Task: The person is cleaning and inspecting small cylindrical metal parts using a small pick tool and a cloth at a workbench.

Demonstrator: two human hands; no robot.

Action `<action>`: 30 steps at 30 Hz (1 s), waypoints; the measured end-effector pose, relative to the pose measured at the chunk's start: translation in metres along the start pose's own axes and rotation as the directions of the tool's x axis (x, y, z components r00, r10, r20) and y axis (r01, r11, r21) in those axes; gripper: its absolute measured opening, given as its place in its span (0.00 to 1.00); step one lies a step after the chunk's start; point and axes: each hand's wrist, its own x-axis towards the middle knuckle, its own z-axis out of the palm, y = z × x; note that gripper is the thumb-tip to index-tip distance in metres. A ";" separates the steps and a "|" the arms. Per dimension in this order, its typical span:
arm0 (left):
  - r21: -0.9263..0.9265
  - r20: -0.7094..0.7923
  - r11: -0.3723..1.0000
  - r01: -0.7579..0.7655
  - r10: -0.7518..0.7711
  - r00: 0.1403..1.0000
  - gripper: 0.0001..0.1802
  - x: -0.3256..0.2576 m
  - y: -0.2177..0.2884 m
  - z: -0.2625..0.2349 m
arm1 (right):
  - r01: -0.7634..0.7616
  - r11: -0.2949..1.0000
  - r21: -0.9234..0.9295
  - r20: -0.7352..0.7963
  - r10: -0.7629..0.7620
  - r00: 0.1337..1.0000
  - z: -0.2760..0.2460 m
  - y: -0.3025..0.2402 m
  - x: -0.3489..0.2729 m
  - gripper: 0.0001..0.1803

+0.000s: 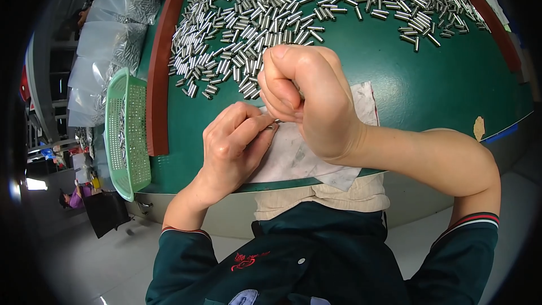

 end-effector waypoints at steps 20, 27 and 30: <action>-0.076 0.025 0.994 0.074 -0.073 0.997 0.10 -0.001 -0.003 -0.004 | 0.073 0.994 -0.078 0.029 -0.071 0.997 -0.008 -0.008 0.005 0.21; -0.065 0.019 0.994 0.091 -0.090 0.996 0.11 -0.001 -0.001 -0.002 | 0.054 0.998 -0.009 0.024 -0.054 0.998 -0.007 -0.006 0.005 0.18; -0.054 0.004 0.995 0.089 -0.089 0.996 0.10 0.000 0.000 -0.001 | 0.053 0.998 0.020 0.027 -0.054 0.998 -0.006 -0.005 0.005 0.17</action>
